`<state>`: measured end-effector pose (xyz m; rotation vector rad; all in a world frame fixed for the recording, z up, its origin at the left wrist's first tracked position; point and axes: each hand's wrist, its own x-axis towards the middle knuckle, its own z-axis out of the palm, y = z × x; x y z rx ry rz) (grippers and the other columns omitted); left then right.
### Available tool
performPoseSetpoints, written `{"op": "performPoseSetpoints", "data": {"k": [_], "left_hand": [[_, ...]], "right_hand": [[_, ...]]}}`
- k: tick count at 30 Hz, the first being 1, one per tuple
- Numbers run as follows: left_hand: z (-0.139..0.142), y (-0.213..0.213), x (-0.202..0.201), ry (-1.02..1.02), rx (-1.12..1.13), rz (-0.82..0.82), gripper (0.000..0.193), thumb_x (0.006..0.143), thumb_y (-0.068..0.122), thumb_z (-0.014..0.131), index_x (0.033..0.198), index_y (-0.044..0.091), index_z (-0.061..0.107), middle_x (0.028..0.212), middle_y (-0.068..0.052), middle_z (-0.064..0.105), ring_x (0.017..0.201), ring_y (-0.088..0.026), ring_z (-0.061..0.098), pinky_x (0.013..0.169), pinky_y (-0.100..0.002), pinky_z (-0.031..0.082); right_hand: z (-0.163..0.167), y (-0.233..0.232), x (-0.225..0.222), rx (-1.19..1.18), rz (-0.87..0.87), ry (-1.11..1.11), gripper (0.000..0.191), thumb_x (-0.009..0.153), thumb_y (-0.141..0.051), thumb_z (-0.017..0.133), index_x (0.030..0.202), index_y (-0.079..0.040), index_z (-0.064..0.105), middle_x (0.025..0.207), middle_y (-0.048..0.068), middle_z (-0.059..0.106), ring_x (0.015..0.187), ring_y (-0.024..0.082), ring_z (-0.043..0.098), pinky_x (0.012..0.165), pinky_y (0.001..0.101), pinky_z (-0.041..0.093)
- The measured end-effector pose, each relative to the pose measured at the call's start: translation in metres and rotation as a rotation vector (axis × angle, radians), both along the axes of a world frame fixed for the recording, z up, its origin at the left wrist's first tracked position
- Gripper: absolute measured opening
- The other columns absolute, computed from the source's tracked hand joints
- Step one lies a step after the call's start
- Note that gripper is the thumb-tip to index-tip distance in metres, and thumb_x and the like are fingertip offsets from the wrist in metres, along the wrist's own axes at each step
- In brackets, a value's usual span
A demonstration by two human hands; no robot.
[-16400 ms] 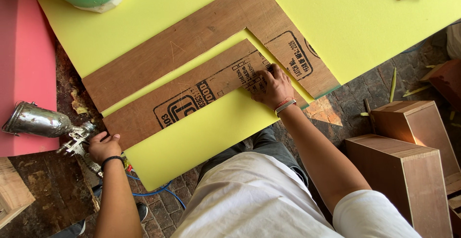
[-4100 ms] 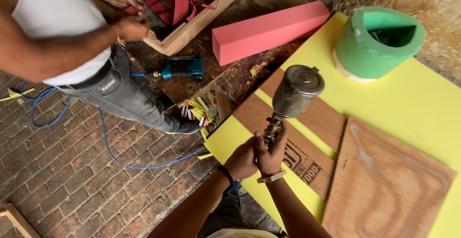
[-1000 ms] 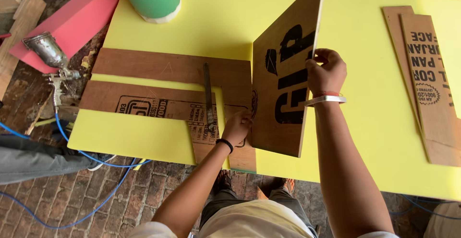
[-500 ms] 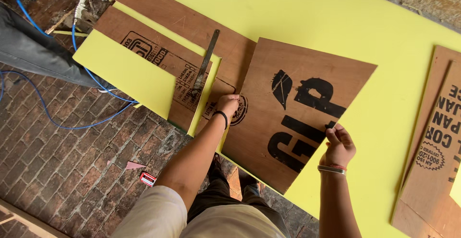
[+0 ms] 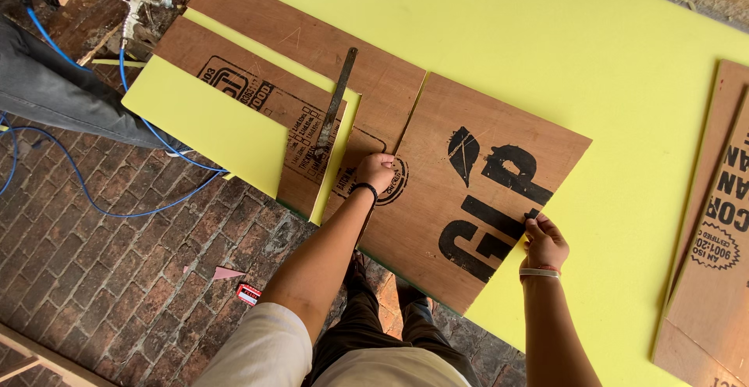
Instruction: The person arranges cut plywood letter shapes on a yellow table, then uses a spray gun connected to a blue air hose to spray-paint the letter surfaces, repositioning and flipping the pieces between passes and aligning them with a ruler.
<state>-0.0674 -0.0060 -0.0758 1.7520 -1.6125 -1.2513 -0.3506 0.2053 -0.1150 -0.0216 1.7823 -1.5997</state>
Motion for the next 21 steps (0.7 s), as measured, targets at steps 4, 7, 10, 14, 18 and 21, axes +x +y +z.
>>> {"op": "performPoseSetpoints", "data": {"k": [4, 7, 10, 14, 18, 21], "left_hand": [[-0.001, 0.002, 0.002, -0.095, 0.020, -0.005, 0.037, 0.083, 0.001, 0.063, 0.117, 0.009, 0.074, 0.112, -0.010, 0.076, 0.104, -0.021, 0.072, 0.090, -0.033, 0.058], [-0.001, 0.003, 0.005, -0.189, -0.003, -0.043, 0.036, 0.084, 0.002, 0.065, 0.116, 0.013, 0.076, 0.110, -0.007, 0.077, 0.103, -0.023, 0.072, 0.091, -0.035, 0.057], [-0.008, 0.009, 0.014, -0.113, -0.111, -0.055, 0.032, 0.090, 0.002, 0.063, 0.119, 0.012, 0.073, 0.107, -0.005, 0.078, 0.102, -0.021, 0.072, 0.089, -0.034, 0.058], [-0.027, 0.031, 0.040, 0.058, -0.267, -0.118, 0.029, 0.090, -0.003, 0.063, 0.113, 0.010, 0.076, 0.105, -0.005, 0.078, 0.097, -0.018, 0.075, 0.085, -0.031, 0.061], [-0.033, 0.055, 0.085, 0.103, -0.298, -0.138, 0.029, 0.094, -0.004, 0.061, 0.117, 0.009, 0.073, 0.108, -0.005, 0.078, 0.098, -0.016, 0.076, 0.082, -0.031, 0.063], [-0.025, 0.074, 0.112, -0.144, -0.255, -0.441, 0.042, 0.091, 0.005, 0.068, 0.132, 0.012, 0.065, 0.134, -0.008, 0.066, 0.121, -0.022, 0.065, 0.094, -0.039, 0.055]], "right_hand": [[0.002, -0.009, -0.006, 0.039, 0.012, -0.013, 0.010, 0.092, -0.005, 0.074, 0.099, -0.010, 0.072, 0.083, -0.004, 0.067, 0.066, 0.004, 0.055, 0.053, 0.0218, 0.035], [0.001, -0.013, -0.008, 0.040, 0.015, -0.010, 0.010, 0.090, -0.001, 0.075, 0.099, -0.007, 0.071, 0.083, -0.001, 0.068, 0.064, 0.005, 0.054, 0.051, 0.0212, 0.035], [-0.002, -0.014, -0.006, 0.058, 0.015, -0.003, 0.011, 0.090, 0.001, 0.075, 0.099, -0.004, 0.071, 0.084, 0.000, 0.068, 0.063, 0.005, 0.055, 0.050, 0.0206, 0.036], [-0.004, -0.016, -0.004, 0.063, 0.023, 0.013, 0.013, 0.089, 0.003, 0.075, 0.100, -0.002, 0.072, 0.085, 0.000, 0.070, 0.065, 0.005, 0.060, 0.052, 0.0179, 0.044], [-0.007, -0.016, -0.007, 0.114, 0.058, 0.025, 0.013, 0.089, 0.001, 0.077, 0.100, -0.002, 0.071, 0.084, 0.001, 0.069, 0.061, 0.006, 0.057, 0.048, 0.0199, 0.039], [-0.010, -0.012, -0.006, 0.068, 0.080, -0.005, 0.014, 0.088, 0.002, 0.077, 0.100, -0.003, 0.071, 0.082, 0.002, 0.068, 0.058, 0.006, 0.055, 0.046, 0.0205, 0.035]]}}
